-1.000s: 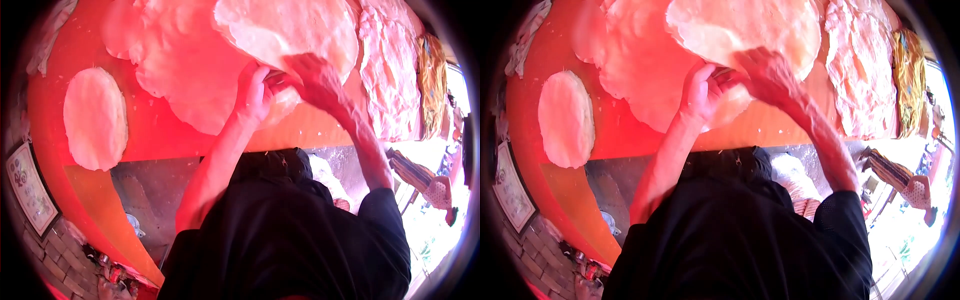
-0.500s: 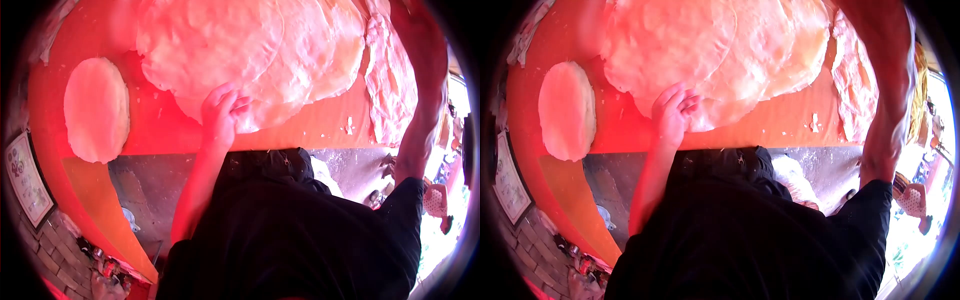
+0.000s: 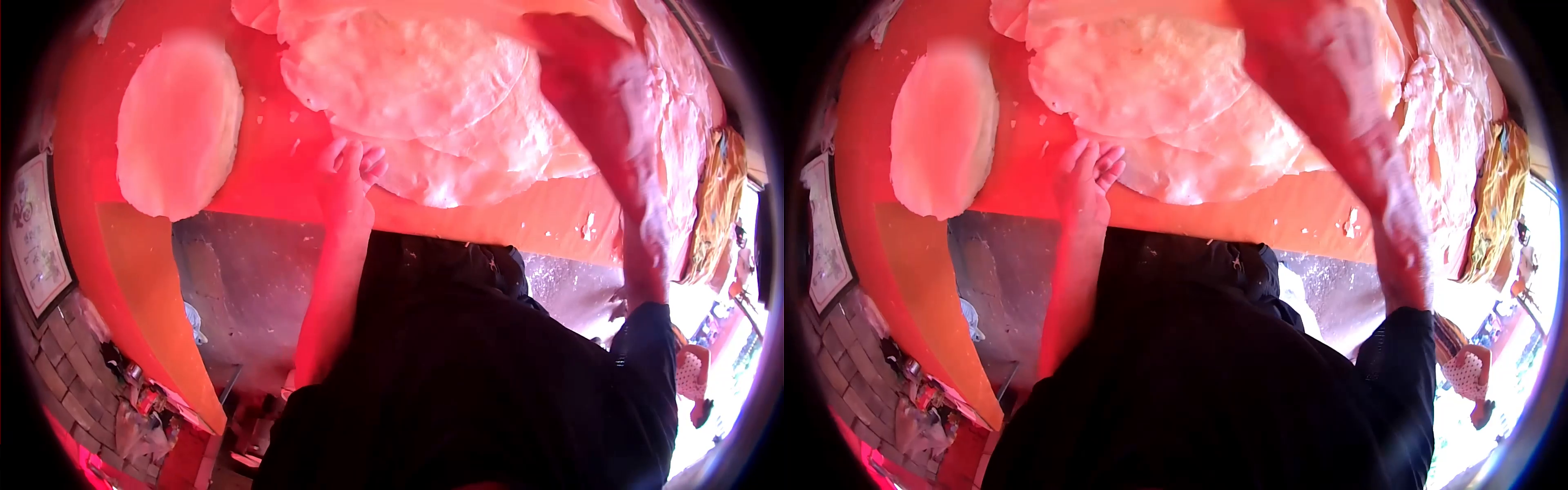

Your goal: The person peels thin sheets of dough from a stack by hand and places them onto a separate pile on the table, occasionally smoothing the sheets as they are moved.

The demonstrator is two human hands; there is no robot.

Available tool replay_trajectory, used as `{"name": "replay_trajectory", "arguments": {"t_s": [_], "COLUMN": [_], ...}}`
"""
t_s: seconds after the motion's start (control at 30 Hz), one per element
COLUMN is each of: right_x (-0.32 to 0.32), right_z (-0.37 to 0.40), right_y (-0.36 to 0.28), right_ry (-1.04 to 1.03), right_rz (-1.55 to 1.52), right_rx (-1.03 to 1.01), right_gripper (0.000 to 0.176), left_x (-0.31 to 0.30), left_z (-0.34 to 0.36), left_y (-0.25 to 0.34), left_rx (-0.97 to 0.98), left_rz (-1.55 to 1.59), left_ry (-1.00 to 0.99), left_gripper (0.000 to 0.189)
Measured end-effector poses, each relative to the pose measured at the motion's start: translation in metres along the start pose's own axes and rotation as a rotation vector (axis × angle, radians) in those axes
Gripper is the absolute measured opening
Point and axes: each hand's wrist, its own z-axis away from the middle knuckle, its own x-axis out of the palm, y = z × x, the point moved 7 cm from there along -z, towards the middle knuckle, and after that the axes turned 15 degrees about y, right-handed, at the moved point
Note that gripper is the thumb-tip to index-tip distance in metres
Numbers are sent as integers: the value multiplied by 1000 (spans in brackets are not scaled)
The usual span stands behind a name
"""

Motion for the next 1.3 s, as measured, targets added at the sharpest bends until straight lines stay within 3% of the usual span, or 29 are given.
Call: {"name": "replay_trajectory", "arguments": {"t_s": [0.07,0.17,0.3,0.4,0.47,0.6,0.73,0.87,0.9,0.97,1.07,1.13,1.23,1.3], "right_x": [6,73,55,68,87,76,95,102,89,36,-58,-83,-44,10], "right_z": [-14,43,54,40,39,50,58,30,16,-44,-101,-103,-54,1], "right_y": [-29,-27,-21,-30,-51,-64,-53,-31,-15,5,-22,-45,-44,-9], "right_ry": [27,-159,-7,-59,-181,-50,-42,-33,43,156,361,380,69,-138], "right_rz": [55,-64,-47,-75,-132,-117,-35,-56,-103,-96,186,334,495,317], "right_rx": [-74,33,107,41,46,2,-48,-60,-78,-102,-156,-209,-253,-182], "right_gripper": [12,12,15,15,20,34,43,23,13,14,14,14,13,13], "left_x": [4,12,17,31,33,35,42,46,42,34,24,25,33,45], "left_z": [-2,-11,-10,-5,-7,-8,-13,-4,-2,5,16,23,32,30], "left_y": [-3,-10,-5,-3,-4,9,9,22,18,8,-14,-17,-23,-38], "left_rx": [-51,-137,-169,-238,-269,-279,-300,-232,-218,-189,-142,-122,-207,-257], "left_rz": [19,103,183,220,232,287,360,323,276,161,-9,-43,1,81], "left_ry": [-48,-149,-233,-374,-452,-507,-560,-532,-483,-426,-365,-317,-306,-394], "left_gripper": [28,27,21,22,22,9,21,22,22,25,26,27,22,17]}}
